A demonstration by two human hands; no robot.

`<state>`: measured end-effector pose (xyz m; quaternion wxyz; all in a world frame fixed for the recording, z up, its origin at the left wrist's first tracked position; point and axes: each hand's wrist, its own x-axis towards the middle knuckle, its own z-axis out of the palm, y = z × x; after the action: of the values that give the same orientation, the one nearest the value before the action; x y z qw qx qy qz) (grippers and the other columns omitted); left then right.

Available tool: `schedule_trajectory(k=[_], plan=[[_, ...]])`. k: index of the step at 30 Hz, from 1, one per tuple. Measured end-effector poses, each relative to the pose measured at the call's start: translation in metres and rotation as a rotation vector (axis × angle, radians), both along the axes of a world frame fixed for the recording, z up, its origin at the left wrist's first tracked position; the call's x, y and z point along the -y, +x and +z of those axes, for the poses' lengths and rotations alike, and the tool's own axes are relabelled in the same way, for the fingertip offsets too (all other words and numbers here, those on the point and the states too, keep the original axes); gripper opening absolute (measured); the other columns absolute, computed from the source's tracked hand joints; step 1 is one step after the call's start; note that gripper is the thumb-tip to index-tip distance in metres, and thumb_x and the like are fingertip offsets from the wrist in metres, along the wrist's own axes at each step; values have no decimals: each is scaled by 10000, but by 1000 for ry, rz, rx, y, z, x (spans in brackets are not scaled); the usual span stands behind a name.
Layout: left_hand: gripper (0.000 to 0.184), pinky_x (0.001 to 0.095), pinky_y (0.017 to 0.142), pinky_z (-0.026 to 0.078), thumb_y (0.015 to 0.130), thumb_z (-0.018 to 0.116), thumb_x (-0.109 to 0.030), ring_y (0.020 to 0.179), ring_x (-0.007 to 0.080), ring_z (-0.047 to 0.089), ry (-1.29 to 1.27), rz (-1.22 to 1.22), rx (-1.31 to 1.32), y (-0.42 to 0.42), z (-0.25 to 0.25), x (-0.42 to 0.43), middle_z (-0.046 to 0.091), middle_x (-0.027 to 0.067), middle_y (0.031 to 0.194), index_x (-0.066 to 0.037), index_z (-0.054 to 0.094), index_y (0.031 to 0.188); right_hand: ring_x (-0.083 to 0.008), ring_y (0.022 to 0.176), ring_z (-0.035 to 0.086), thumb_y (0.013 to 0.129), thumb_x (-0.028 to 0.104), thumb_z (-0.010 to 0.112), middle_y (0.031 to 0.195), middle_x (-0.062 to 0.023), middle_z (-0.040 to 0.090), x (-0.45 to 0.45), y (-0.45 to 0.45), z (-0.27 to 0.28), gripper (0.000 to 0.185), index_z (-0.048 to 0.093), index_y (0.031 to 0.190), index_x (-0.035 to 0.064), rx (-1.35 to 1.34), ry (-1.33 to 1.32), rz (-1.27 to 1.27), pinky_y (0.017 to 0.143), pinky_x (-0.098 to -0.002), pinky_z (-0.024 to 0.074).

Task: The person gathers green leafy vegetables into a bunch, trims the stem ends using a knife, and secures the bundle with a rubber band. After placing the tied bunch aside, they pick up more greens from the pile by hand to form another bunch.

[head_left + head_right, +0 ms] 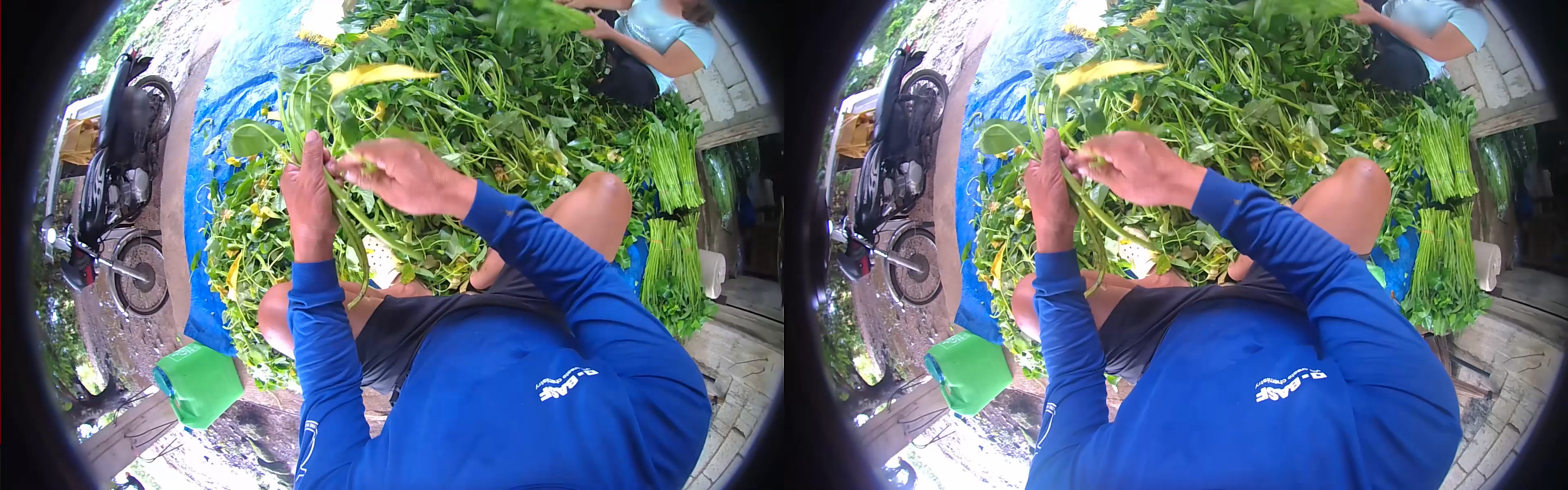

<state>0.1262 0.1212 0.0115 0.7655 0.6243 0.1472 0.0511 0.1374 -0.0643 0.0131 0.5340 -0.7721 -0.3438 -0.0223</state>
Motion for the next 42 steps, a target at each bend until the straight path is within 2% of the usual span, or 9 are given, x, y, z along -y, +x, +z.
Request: schedule_trajectory(k=[7,9,13,17,19,26,29,35,42], plan=[[342,218,491,420,1083,689,-393,559,63,522,100,343,59,7,-2,-50,579,-26,703,-130,626,873,-273,681,643,989,169,700,805,-125,723,10,-76,-42,137,717,957,37,-448,37,-40,661,-385,504],[337,219,491,426,1082,690,-392,559,59,521,74,388,53,6,12,-65,570,-34,705,-134,615,879,-254,870,694,992,264,776,1020,-162,742,19,-89,-105,336,709,1237,44,-941,-111,42,788,-381,553],[367,219,501,421,1062,723,-405,579,59,518,0,357,62,0,21,-54,581,-15,717,-119,616,860,-439,1411,549,944,419,764,1580,-308,486,66,-72,-144,807,476,1608,62,-426,-921,262,1179,-484,455],[367,219,493,403,1058,727,-416,563,53,504,12,234,63,-4,20,-42,575,-19,715,-118,617,874,-435,986,740,946,227,624,1057,-227,770,120,53,-156,250,780,1010,41,-273,-401,-546,877,-493,592],[362,211,487,400,1062,721,-413,543,47,502,45,203,16,-3,22,-37,579,-17,711,-118,618,880,-461,999,730,924,187,618,1062,-241,766,148,108,-165,229,785,996,47,-164,-600,-730,895,-504,592],[347,196,507,404,1077,699,-416,569,33,501,57,109,-13,-1,25,-22,574,-25,719,-131,615,897,-460,1033,733,917,215,614,1073,-255,770,162,156,-185,242,795,966,61,-165,-993,-490,953,-514,581],[349,193,503,401,1075,700,-419,558,32,498,35,107,-14,-2,26,-22,571,-29,718,-134,613,895,-453,1014,738,912,208,641,1070,-253,771,160,179,-155,233,802,991,58,-252,-845,-447,934,-506,585],[379,200,493,406,1063,708,-441,550,35,521,71,103,-18,0,26,-19,557,-35,686,-124,622,876,-45,718,549,937,260,829,834,74,647,153,142,-18,198,772,1059,115,-906,-23,-312,600,-236,404],[405,229,505,423,1054,712,-461,557,59,524,124,18,-9,-8,14,-2,565,-27,695,-118,624,858,-59,734,590,923,296,862,914,27,678,145,79,-17,342,682,1122,83,-758,80,-399,571,-248,456]])
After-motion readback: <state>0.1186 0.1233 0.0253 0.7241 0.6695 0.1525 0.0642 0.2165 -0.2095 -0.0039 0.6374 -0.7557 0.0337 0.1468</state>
